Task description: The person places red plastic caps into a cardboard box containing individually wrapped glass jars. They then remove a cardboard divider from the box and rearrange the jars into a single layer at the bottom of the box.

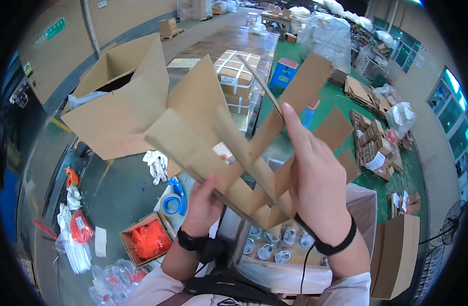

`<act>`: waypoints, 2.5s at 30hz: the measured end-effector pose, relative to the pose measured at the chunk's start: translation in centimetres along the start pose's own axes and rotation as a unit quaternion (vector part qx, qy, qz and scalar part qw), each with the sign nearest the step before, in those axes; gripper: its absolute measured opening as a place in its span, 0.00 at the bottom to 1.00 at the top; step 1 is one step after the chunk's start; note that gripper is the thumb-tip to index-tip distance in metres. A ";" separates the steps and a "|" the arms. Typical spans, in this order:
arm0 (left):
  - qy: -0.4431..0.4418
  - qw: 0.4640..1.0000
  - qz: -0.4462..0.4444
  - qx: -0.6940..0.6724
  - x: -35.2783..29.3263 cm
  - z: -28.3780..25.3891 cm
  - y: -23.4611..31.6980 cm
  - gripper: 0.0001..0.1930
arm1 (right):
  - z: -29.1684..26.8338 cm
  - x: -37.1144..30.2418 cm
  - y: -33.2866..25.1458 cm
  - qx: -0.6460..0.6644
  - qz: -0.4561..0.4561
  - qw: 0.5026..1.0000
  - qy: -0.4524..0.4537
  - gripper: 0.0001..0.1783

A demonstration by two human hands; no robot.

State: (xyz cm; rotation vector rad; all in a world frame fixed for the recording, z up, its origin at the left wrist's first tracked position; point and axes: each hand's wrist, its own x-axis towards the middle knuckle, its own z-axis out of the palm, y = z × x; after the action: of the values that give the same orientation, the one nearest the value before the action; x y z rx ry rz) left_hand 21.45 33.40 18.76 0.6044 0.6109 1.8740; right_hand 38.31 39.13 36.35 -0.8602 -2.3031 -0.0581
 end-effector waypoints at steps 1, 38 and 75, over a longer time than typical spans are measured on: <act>0.018 0.997 0.004 -0.070 0.5 -0.9 1.6 0.26 | 0.5 1.0 -0.2 -0.018 -0.006 1.000 0.010 0.40; 0.170 0.936 0.244 -0.187 -1.9 -7.0 18.3 0.30 | 16.5 -1.7 -9.4 0.061 -0.148 0.971 -0.178 0.42; 0.097 0.960 -0.170 0.200 -7.0 -10.8 8.2 0.19 | 15.7 4.8 4.1 0.571 0.204 0.780 -0.153 0.19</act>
State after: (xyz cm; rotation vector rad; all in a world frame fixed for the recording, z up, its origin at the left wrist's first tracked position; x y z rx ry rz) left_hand 11.29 22.59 15.16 0.5340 1.1657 1.5010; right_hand 29.03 49.16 26.35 -0.6549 -1.8028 1.5930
